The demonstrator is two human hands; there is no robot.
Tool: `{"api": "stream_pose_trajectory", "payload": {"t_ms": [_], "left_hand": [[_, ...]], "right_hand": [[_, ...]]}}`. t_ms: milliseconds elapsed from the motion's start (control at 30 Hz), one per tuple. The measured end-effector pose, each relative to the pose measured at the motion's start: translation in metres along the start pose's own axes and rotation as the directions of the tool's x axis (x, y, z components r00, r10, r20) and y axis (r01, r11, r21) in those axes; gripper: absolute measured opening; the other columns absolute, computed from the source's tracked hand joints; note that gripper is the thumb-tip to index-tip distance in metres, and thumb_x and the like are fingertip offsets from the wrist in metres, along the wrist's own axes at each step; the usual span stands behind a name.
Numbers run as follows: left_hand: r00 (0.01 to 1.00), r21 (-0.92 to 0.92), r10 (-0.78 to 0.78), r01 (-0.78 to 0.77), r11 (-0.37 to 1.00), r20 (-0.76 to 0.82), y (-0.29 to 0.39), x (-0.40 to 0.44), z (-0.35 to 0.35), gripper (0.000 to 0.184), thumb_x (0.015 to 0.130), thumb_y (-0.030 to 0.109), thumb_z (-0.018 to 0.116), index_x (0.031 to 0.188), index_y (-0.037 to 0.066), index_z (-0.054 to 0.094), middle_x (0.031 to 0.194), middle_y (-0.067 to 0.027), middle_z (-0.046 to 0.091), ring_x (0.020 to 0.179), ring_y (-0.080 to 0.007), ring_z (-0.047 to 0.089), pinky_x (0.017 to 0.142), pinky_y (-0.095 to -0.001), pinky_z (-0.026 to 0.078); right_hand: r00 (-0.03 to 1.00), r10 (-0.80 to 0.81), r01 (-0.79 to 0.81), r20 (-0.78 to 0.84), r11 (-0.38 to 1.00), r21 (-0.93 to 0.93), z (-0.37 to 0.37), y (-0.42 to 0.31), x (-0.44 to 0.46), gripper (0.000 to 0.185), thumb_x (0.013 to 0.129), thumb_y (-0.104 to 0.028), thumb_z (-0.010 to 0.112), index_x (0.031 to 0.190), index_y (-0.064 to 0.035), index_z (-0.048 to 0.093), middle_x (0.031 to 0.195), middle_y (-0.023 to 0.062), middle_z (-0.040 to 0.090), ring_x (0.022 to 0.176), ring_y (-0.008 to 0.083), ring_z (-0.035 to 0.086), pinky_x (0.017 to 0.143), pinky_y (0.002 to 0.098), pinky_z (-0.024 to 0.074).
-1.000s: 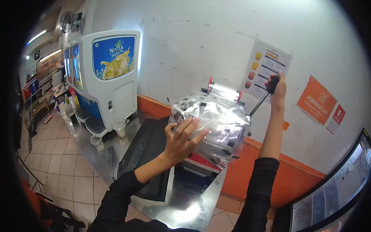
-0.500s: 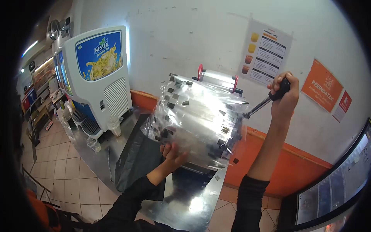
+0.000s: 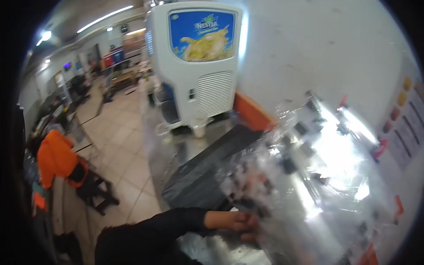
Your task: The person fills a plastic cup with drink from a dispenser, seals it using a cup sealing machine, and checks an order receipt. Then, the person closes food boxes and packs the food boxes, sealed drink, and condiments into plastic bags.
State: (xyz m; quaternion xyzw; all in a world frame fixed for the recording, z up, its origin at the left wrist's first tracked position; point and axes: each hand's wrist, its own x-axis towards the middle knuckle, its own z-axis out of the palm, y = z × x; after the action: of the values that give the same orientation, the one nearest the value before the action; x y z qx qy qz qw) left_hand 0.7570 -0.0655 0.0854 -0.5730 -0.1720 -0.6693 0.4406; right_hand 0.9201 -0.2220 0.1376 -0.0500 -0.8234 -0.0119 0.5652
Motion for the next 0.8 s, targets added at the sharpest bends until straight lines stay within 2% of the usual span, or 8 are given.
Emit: {"api": "stream_pose_trajectory", "payload": {"t_ms": [267, 500, 567, 633, 667, 700, 733, 800], "left_hand": [[0.967, -0.21, -0.196, 0.16, 0.965, -0.164, 0.006, 0.015, 0.013, 0.03, 0.073, 0.026, 0.053, 0.103, 0.027, 0.045, 0.115, -0.0104, 0.04, 0.116, -0.0257, 0.029, 0.094, -0.0472, 0.016], [0.844, -0.289, -0.392, 0.504, 0.814, 0.367, 0.012, 0.041, -0.063, 0.061, 0.061, 0.022, 0.065, 0.114, 0.015, 0.037, 0.123, -0.0162, 0.026, 0.118, -0.0315, 0.021, 0.094, -0.0458, 0.017], [0.384, -0.176, -0.763, 0.922, 0.344, 0.519, 0.03, 0.02, -0.095, 0.062, 0.064, 0.019, 0.063, 0.117, 0.01, 0.031, 0.12, -0.019, 0.028, 0.115, -0.0325, 0.024, 0.095, -0.0416, 0.019], [0.055, -0.073, -0.763, 0.997, 0.011, 0.643, 0.044, -0.013, -0.114, 0.063, 0.067, 0.018, 0.062, 0.119, 0.008, 0.027, 0.117, -0.018, 0.03, 0.114, -0.0307, 0.026, 0.095, -0.0381, 0.02], [-0.268, -0.03, -0.703, 0.924, -0.381, 0.659, 0.061, -0.043, -0.11, 0.06, 0.068, 0.02, 0.061, 0.118, 0.008, 0.029, 0.117, -0.0144, 0.031, 0.113, -0.0274, 0.027, 0.095, -0.0373, 0.02], [-0.548, 0.026, -0.517, 0.703, -0.711, 0.658, 0.074, -0.07, -0.1, 0.056, 0.07, 0.022, 0.059, 0.117, 0.009, 0.032, 0.116, -0.0108, 0.033, 0.113, -0.0241, 0.028, 0.095, -0.0364, 0.02], [-0.555, 0.035, -0.498, 0.69, -0.723, 0.666, 0.073, -0.081, -0.094, 0.056, 0.07, 0.022, 0.059, 0.117, 0.009, 0.032, 0.116, -0.0108, 0.033, 0.113, -0.0241, 0.028, 0.095, -0.0364, 0.02], [-0.659, 0.286, 0.21, 0.008, -0.958, 0.722, 0.07, -0.097, -0.084, 0.032, 0.07, 0.022, 0.056, 0.099, 0.013, 0.047, 0.103, -0.0026, 0.042, 0.09, -0.0144, 0.045, 0.083, -0.0285, 0.031]], "right_hand": [[1.0, 0.03, -0.03, -0.005, 0.998, 0.048, 0.037, 0.011, 0.012, 0.039, 0.07, -0.038, 0.057, 0.095, -0.0088, 0.056, 0.087, 0.0144, 0.056, 0.086, 0.0251, 0.053, 0.081, 0.0423, 0.0382], [0.998, 0.064, -0.064, 0.003, 0.998, -0.005, 0.045, -0.019, 0.04, 0.039, 0.068, -0.036, 0.058, 0.095, -0.0084, 0.056, 0.09, 0.0149, 0.056, 0.089, 0.024, 0.052, 0.08, 0.0423, 0.0383], [0.995, 0.092, -0.092, -0.028, 0.995, -0.029, 0.028, -0.027, 0.046, 0.039, 0.068, -0.036, 0.059, 0.095, -0.0083, 0.056, 0.091, 0.015, 0.056, 0.09, 0.0237, 0.052, 0.08, 0.0423, 0.0384], [0.963, 0.18, -0.188, -0.202, 0.982, -0.024, -0.017, -0.022, 0.05, 0.039, 0.068, -0.035, 0.059, 0.095, -0.0081, 0.056, 0.092, 0.0152, 0.056, 0.091, 0.0234, 0.051, 0.08, 0.0423, 0.0384], [0.876, 0.284, -0.272, -0.391, 0.958, 0.087, -0.058, -0.012, 0.05, 0.039, 0.067, -0.035, 0.059, 0.095, -0.0081, 0.056, 0.092, 0.0152, 0.055, 0.091, 0.0233, 0.051, 0.08, 0.0423, 0.0384], [0.645, 0.407, -0.283, -0.648, 0.914, 0.292, -0.124, 0.029, 0.039, 0.02, 0.081, -0.018, 0.037, 0.063, -0.0079, 0.037, 0.06, 0.0025, 0.034, 0.058, 0.0128, 0.036, 0.071, 0.0295, 0.035], [0.852, 0.425, -0.342, -0.305, 0.894, 0.29, -0.155, 0.044, 0.072, 0.018, 0.084, -0.017, 0.034, 0.081, -0.003, 0.046, 0.073, 0.0044, 0.037, 0.072, 0.016, 0.039, 0.083, 0.0326, 0.0335], [0.66, 0.519, -0.599, -0.544, 0.8, 0.037, -0.223, 0.114, 0.133, 0.04, 0.081, -0.004, 0.035, 0.121, -0.0075, 0.033, 0.089, 0.0037, 0.039, 0.081, 0.0147, 0.042, 0.083, 0.0282, 0.0348]]}}
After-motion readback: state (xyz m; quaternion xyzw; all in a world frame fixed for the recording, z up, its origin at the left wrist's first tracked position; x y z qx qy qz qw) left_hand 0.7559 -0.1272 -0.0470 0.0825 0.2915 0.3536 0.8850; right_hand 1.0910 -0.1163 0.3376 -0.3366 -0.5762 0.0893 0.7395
